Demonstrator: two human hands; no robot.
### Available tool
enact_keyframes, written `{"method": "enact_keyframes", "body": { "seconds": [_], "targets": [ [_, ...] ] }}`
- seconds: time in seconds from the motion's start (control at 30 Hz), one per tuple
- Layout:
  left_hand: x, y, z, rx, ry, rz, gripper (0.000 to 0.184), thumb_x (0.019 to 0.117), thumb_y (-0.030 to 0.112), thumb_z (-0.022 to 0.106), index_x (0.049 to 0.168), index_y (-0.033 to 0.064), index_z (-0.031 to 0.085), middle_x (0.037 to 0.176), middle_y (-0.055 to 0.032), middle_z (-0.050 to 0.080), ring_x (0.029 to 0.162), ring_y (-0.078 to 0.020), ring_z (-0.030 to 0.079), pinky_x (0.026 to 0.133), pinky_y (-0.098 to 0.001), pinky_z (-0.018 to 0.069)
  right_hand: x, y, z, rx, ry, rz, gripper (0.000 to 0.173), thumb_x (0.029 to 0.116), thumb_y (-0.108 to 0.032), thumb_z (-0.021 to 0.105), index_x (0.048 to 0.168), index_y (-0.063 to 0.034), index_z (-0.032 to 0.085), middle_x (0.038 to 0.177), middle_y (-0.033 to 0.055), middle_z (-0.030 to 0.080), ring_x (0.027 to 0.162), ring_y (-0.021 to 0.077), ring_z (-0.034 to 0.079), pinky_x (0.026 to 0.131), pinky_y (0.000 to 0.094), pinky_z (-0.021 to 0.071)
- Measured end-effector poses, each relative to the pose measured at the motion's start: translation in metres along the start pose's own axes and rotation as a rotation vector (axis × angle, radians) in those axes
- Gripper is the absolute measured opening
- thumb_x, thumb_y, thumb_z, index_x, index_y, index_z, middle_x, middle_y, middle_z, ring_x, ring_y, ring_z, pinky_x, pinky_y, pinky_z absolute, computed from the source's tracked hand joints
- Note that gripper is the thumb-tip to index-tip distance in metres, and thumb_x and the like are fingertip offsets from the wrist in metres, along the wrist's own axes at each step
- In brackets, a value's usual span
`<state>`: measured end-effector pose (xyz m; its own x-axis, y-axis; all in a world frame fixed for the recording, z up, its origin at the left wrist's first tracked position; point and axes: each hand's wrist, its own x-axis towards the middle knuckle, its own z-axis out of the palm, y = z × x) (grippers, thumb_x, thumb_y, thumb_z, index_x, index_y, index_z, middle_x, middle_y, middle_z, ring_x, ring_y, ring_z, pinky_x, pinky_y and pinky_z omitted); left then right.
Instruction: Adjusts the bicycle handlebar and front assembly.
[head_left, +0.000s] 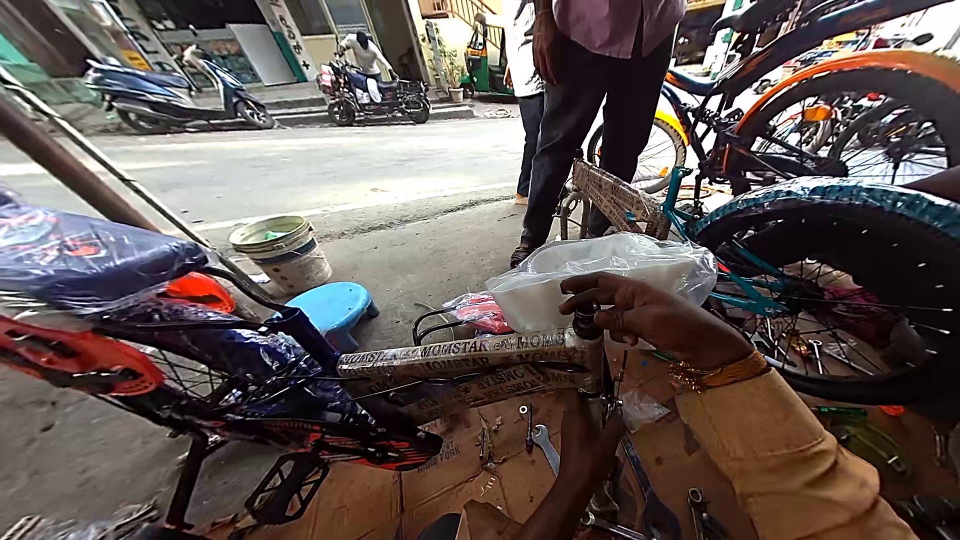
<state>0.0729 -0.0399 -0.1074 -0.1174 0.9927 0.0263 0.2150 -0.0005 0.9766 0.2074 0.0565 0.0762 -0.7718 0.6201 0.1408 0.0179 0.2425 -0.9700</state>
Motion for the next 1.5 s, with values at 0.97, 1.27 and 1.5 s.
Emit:
{"method": "enact_keyframes", "body": {
  "seconds": [0.97, 1.27, 1.5],
  "targets": [
    [-0.005, -0.007, 0.0, -0.029, 0.002, 0.031, 0.08, 0.0803, 0.032, 0.078, 0.144, -0.0012, 0.042, 0.126, -0.0141, 0.063, 0.114, -0.0178, 0.064, 0.097, -0.0388, 0.0561, 0.0, -0.002, 0.005, 0.042, -0.004, 0.016, 0.048, 0.1024, 0.001, 0.05, 0.149, -0.0096, 0.049, 0.126, 0.0104, 0.068, 0.082, 0.0106, 0.064, 0.057, 0.0211, 0.047],
    [-0.012, -0.009, -0.005, -0.013, 0.012, 0.096, 0.079, 0.0798, 0.03, 0.077, 0.141, -0.0069, 0.043, 0.127, -0.0154, 0.063, 0.118, -0.0142, 0.062, 0.105, -0.0334, 0.0511, -0.01, 0.006, 0.107, -0.447, 0.933, 0.021, 0.027, 0.0931, -0.016, 0.075, 0.118, -0.0205, 0.066, 0.085, 0.002, 0.07, 0.051, 0.02, 0.056, 0.043, 0.0416, 0.0463],
    [-0.03, 0.03, -0.007, 0.061, 0.002, 0.069, 0.068, 0.0868, 0.016, 0.075, 0.139, -0.0154, 0.045, 0.125, -0.0281, 0.063, 0.113, -0.0275, 0.066, 0.1, -0.0391, 0.0536, -0.016, 0.002, 0.037, -0.141, 0.32, -0.021, 0.048, 0.0952, -0.009, 0.061, 0.142, -0.0204, 0.056, 0.128, 0.0008, 0.068, 0.103, 0.0134, 0.07, 0.082, 0.0314, 0.0611]
  ]
}}
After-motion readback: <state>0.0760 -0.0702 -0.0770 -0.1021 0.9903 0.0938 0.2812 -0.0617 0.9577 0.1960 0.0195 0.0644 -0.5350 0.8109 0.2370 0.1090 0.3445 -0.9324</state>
